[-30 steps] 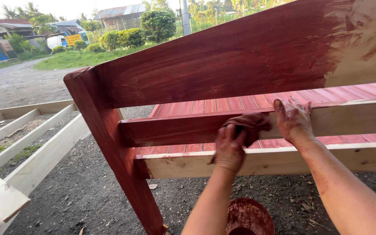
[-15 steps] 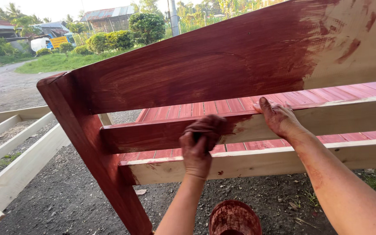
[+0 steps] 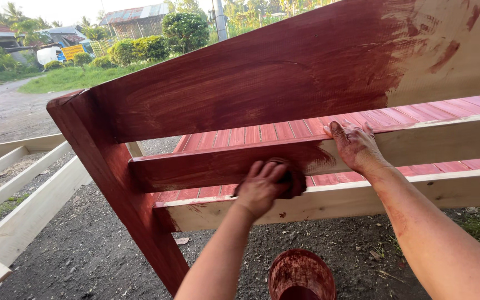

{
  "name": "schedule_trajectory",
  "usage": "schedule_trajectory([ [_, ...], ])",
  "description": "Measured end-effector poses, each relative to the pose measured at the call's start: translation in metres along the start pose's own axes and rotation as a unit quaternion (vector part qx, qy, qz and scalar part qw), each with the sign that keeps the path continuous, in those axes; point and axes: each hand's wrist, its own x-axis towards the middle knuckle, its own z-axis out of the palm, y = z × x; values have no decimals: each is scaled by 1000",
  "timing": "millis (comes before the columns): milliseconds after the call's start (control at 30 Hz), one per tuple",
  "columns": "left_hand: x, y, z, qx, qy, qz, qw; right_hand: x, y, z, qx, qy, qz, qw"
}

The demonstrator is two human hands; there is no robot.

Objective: The person wipes red wood stain onto the rails and frame of an unfinished wooden bench using a cloth, dipping the cloth into a bucket of stain and working along the horizontal rails and edges, covering bare wood sections with stain by hand.

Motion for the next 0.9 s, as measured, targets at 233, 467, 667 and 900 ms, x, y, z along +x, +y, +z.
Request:
schedule_trajectory([
  [233, -74, -45, 1, -16, -3, -106, 994, 2, 6, 9, -12, 15, -13, 1000],
  [467, 11, 22, 15, -54, 7, -68, 996, -1, -3, 12, -23, 39, 8, 999],
  [667, 39, 47, 10, -48, 12, -21, 999, -2, -3, 11, -20, 54, 5, 998],
  [900, -57, -35, 1, -87, 245, -79, 962, 3, 12, 21, -21, 65, -5, 998],
])
